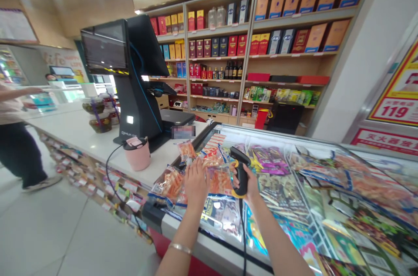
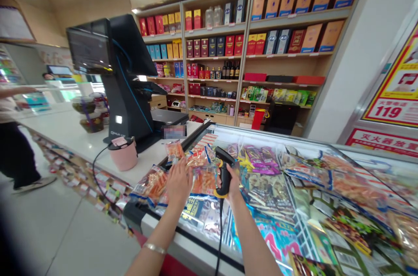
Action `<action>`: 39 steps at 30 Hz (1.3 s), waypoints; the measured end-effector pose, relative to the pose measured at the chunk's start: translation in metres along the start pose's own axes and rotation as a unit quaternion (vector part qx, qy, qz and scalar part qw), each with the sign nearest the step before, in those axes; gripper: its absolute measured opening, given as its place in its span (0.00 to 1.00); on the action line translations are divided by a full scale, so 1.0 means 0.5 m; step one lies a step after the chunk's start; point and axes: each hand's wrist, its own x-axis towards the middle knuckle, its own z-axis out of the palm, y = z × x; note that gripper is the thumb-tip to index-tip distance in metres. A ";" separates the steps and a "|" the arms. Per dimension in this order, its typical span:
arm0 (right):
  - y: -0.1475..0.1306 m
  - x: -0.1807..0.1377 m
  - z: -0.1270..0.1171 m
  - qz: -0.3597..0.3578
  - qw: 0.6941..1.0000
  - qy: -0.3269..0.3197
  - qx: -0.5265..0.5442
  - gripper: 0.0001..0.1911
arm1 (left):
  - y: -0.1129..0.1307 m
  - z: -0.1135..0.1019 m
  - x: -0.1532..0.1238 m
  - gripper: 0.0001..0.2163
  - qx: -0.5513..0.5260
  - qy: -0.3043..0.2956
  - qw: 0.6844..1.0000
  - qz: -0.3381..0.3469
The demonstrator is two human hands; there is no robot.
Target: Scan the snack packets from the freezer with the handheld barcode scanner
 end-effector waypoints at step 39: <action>-0.183 -0.100 0.063 -0.131 0.989 0.057 -0.040 0.17 | 0.097 -0.016 0.072 0.21 -0.095 -0.029 0.992 0.081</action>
